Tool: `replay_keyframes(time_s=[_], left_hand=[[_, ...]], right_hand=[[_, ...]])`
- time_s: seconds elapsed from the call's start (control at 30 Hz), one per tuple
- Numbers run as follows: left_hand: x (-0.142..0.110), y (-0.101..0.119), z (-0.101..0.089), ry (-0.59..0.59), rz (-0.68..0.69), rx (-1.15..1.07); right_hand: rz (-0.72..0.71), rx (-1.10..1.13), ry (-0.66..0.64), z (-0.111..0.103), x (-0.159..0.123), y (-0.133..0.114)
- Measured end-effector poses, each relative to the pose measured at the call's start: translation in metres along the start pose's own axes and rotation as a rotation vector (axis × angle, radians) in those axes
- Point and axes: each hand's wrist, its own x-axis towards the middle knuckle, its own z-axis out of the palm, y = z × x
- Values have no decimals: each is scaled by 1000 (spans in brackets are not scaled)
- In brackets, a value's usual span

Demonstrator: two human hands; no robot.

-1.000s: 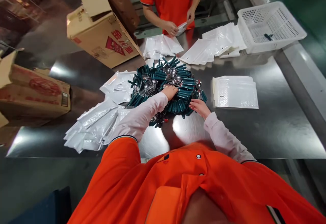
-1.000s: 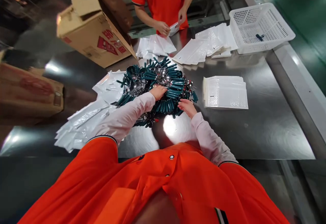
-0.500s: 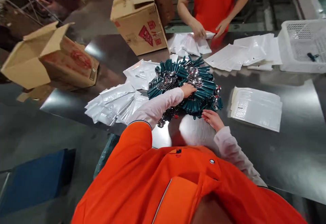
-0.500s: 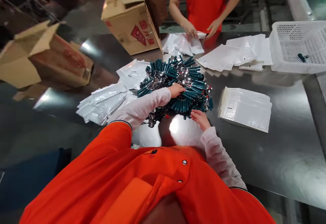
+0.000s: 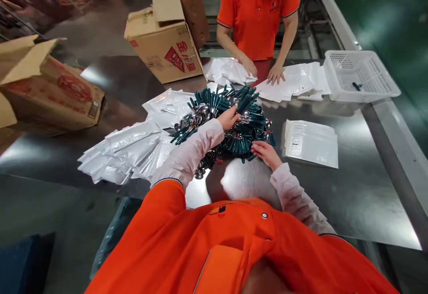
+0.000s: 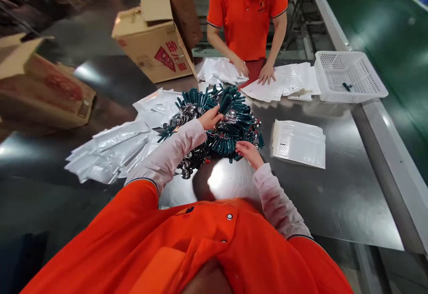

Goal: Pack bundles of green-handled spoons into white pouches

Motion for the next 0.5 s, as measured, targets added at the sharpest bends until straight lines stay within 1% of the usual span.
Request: replay_keyframes(time_s=[0.07,0.1,0.17,0.2,0.27,0.3,0.33,0.37,0.43,0.5], left_hand=[[-3,13,-10,-72,-32,-253],[-8,21,-13,-129,-52,-403],[-23,39,-8,-292,-105,-667],[-34,47,-2,-387,-147,-774],[-60,61,18,-563,-246,-941],[-74,66,30,-630,-290,-1011],[-88,69,42,-674,-324,-1078],[-101,70,54,-690,-346,-1139],[-122,69,74,-678,-351,-1201],[-137,65,91,-600,-310,-1138]], right_hand=[[-97,64,-33,7,5,-22],[-147,113,-56,11,7,-33],[-210,227,-107,18,8,-51],[-216,270,-129,22,6,-57],[-208,313,-152,27,-4,-61],[-207,323,-149,30,-11,-59],[-213,336,-139,32,-19,-55],[-226,356,-124,33,-28,-49],[-246,399,-75,36,-43,-38],[-258,385,12,39,-55,-27]])
